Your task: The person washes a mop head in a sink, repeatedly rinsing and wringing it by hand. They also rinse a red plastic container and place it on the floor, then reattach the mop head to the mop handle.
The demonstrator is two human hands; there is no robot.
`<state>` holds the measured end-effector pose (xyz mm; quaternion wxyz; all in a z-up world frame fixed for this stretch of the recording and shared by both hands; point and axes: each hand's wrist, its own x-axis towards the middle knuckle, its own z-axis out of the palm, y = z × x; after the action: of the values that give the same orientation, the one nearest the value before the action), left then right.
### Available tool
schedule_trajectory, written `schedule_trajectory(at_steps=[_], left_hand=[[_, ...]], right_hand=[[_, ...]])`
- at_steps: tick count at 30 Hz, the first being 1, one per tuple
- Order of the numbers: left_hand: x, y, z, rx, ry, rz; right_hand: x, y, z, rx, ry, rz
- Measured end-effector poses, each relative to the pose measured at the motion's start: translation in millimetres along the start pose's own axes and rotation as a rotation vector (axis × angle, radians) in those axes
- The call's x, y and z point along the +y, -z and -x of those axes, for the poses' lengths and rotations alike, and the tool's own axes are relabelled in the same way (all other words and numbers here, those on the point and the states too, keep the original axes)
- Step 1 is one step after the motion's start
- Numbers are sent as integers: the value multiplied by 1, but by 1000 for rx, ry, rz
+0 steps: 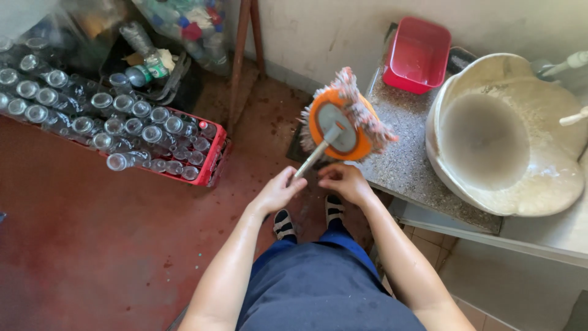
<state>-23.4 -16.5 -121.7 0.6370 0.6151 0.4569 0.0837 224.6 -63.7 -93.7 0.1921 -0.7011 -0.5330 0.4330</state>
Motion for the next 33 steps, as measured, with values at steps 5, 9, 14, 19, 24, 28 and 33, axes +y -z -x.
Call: schedule_trajectory(at_steps=[5, 9, 14, 19, 24, 28, 33], left_hand=[[12, 12, -7, 100, -32, -21], [53, 2, -3, 197, -110, 29], [111, -10, 0, 245, -181, 46], [148, -24, -16, 291, -202, 56], [190, -50, -33, 339, -229, 77], [218, -71, -45, 347, -224, 97], [224, -105, -63, 350, -229, 94]], right_hand=[[-28, 32, 35, 284, -20, -466], [-6, 86, 42, 548, 65, -1011], [-5, 169, 72, 665, 234, -1062], [2, 221, 85, 766, 318, -1000], [19, 256, 91, 966, 304, -915], [75, 300, 76, 1127, 251, -755], [190, 322, 24, 923, -250, 476]])
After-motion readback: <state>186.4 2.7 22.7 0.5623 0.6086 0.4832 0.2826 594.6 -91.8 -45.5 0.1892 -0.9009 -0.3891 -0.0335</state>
